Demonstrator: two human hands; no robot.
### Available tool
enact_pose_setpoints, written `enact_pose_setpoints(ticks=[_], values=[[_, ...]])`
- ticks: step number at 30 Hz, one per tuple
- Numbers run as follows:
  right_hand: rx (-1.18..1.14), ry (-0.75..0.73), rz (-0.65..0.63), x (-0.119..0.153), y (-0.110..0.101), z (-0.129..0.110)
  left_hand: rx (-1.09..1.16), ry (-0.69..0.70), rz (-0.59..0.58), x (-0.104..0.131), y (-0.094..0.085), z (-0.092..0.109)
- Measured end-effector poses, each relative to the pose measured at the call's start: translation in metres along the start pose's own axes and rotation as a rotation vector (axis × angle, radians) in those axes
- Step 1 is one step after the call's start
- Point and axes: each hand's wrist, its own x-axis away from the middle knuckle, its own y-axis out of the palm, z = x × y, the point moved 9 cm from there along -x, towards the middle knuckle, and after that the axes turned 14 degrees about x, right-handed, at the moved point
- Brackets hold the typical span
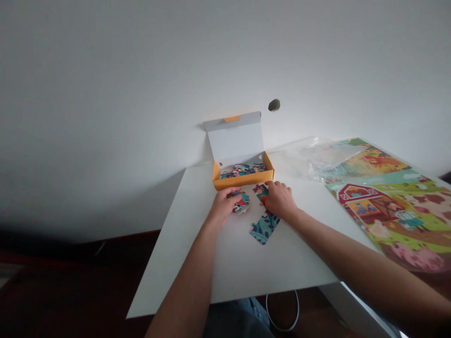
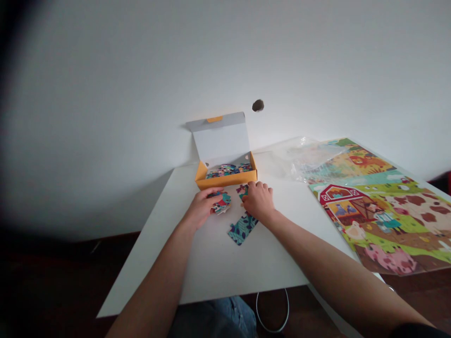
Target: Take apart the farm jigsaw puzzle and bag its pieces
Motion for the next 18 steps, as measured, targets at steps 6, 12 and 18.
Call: enact_pose_setpoints(ticks=[6, 12, 18], values=[[-0.118, -0.164, -0.028, 0.005, 0.001, -0.019, -0.052, 0.065, 0.050, -0.007, -0.012, 0.001], [-0.043, -0.213, 0.024, 0.008, -0.005, -0.027, -0.069, 0.134, 0.103, -0.011, -0.022, 0.003], [-0.132, -0.208, 0.063, 0.000, -0.001, -0.023, -0.028, 0.168, 0.173, -0.012, -0.033, 0.006]])
